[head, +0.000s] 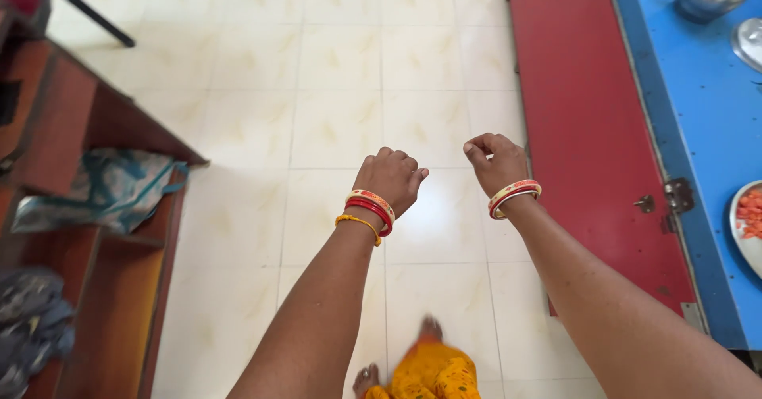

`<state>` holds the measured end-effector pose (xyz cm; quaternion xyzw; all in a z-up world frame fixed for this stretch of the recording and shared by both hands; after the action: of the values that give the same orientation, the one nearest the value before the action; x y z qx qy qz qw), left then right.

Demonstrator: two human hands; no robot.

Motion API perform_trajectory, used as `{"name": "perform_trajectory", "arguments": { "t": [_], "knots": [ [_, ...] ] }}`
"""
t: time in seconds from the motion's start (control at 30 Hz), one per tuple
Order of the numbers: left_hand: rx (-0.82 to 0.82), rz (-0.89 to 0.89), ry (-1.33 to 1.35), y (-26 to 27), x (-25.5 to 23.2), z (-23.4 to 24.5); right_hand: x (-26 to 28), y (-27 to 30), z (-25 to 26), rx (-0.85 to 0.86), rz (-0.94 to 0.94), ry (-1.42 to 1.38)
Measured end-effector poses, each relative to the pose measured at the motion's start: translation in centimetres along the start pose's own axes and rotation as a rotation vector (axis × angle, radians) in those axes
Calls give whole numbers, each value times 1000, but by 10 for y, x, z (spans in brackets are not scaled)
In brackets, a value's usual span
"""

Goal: Picking up plates, bowls, cups, and a pitcher from a kitchen counter and placing them on a dining table.

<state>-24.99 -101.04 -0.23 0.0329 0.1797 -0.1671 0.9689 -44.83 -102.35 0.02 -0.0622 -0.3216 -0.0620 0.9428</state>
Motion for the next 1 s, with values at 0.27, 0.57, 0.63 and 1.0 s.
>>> {"name": "perform_trajectory", "arguments": {
  "t": [0.27, 0.57, 0.63, 1.0],
  "knots": [
    [6, -140, -10, -127, -50, -19, -77, -94, 40, -107, -42, -6],
    [9, -194, 125, -269, -126, -28, -171, -203, 96, -243, -87, -4],
    [36, -213, 153, -302, -147, -32, -177, -224, 115, -292, -93, 10],
    [-53, -374, 413, -449, -253, -35, -257, -307, 198, -536, -393, -170]
  ]
}}
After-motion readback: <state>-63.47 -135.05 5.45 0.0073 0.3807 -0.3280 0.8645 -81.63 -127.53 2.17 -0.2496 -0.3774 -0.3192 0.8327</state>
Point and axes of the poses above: each hand's wrist, its own y-axis away from the middle knuckle, its own z-axis out of the back of the hand, x = y × z, the point moved 7 cm from there along -y, towards the middle knuckle, and after that the axes turned 2 degrees about z, right-handed, at the moved point
